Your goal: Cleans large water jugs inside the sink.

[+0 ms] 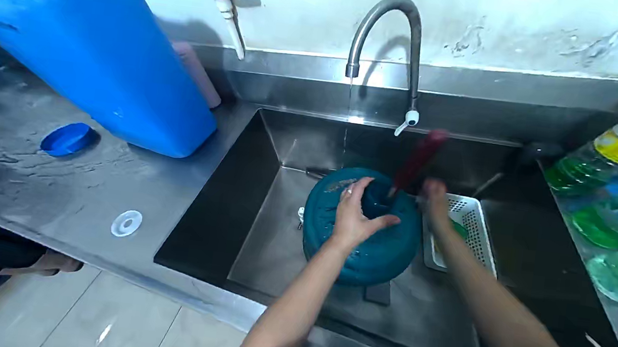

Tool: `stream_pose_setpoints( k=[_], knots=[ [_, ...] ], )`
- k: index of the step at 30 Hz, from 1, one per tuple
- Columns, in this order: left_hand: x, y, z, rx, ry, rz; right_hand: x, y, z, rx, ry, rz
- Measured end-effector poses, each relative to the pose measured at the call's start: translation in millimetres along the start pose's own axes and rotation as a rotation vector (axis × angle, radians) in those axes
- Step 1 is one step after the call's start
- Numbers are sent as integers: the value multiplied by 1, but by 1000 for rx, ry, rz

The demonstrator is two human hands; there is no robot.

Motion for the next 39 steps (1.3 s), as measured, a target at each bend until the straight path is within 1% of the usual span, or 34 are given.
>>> stream_pose_setpoints(
  k=[1,2,3,4,5,7,8,9,10,11,12,13,14,15,16,17,18,19,20,21,22,23,24,26,28,29,30,31,33,34,35,36,38,39],
  knots=[
    [-1,-4,-3,-24,1,114,10,13,69,205,161,-38],
    [-2,-9,-9,-40,-8,187,36,34,127,410,312,-191],
    [-4,-15,-16,-49,-13,230,71,60,171,572,423,-423],
    [-7,-23,-23,-54,-5,266,103,89,204,716,436,-648],
    [-10,-31,-30,-57,3,288,132,115,222,785,404,-798],
    [-14,-39,-36,-56,-23,279,172,150,237,814,233,-1027],
    [-17,-40,-34,-67,-61,238,180,156,233,851,147,-1102],
    [-20,-41,-30,-83,-121,178,174,149,221,880,89,-1107],
    [-25,-40,-24,-104,-186,106,152,128,199,915,74,-1054],
    [-31,-37,-17,-131,-238,40,117,94,169,936,100,-946],
    [-36,-31,-10,-157,-274,-9,76,53,127,935,135,-800],
    [-40,-23,-4,-181,-296,-45,35,12,68,927,124,-626],
    [-42,-11,3,-196,-306,-78,-2,-25,4,889,3,-440],
    [-42,6,11,-192,-294,-105,-27,-58,-65,817,-218,-255],
    [-38,29,19,-171,-266,-142,-34,-87,-131,760,-455,-107],
    [-28,57,29,-148,-210,-192,-20,-108,-193,807,-551,-115],
    [-14,87,40,-120,-117,-246,12,-118,-239,950,-541,-228],
    [5,116,52,-109,-21,-318,50,-122,-258,1132,-494,-367],
    [27,141,64,-102,78,-393,88,-125,-248,1265,-386,-502],
    [51,159,76,-93,162,-495,123,-131,-212,1351,-219,-660],
    [74,170,81,-90,250,-588,154,-139,-169,1354,-38,-786],
    [95,175,79,-90,345,-651,178,-146,-129,1299,90,-834],
    [107,176,71,-93,444,-671,193,-148,-99,1203,149,-808],
    [111,163,42,-115,554,-638,205,-133,-58,954,165,-681],
    [98,141,11,-137,544,-577,205,-91,-34,717,201,-532],
    [92,135,-2,-154,534,-574,202,-66,-25,648,271,-495],
    [92,136,-13,-179,525,-631,203,-47,-13,618,377,-488],
    [97,141,-21,-217,519,-719,205,-38,3,625,479,-499],
    [105,160,-25,-296,486,-872,206,-59,29,713,574,-519],
    [103,165,-23,-335,457,-905,200,-73,28,806,565,-549],
    [98,162,-19,-349,424,-888,191,-82,11,910,546,-589],
    [92,154,-12,-314,389,-810,181,-85,-17,976,516,-608],
    [75,122,3,-161,322,-484,172,-69,-71,933,437,-563],
    [65,108,7,-110,317,-337,172,-54,-85,860,416,-525]
  ],
)
Point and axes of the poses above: each hand's wrist, its own x-axis away from the middle knuckle, its own y-axis out of the palm, z = x × y, the point moved 7 cm from there along -x, towards the middle knuckle, and after that the axes turned 6 degrees about z, right-handed, at the moved point
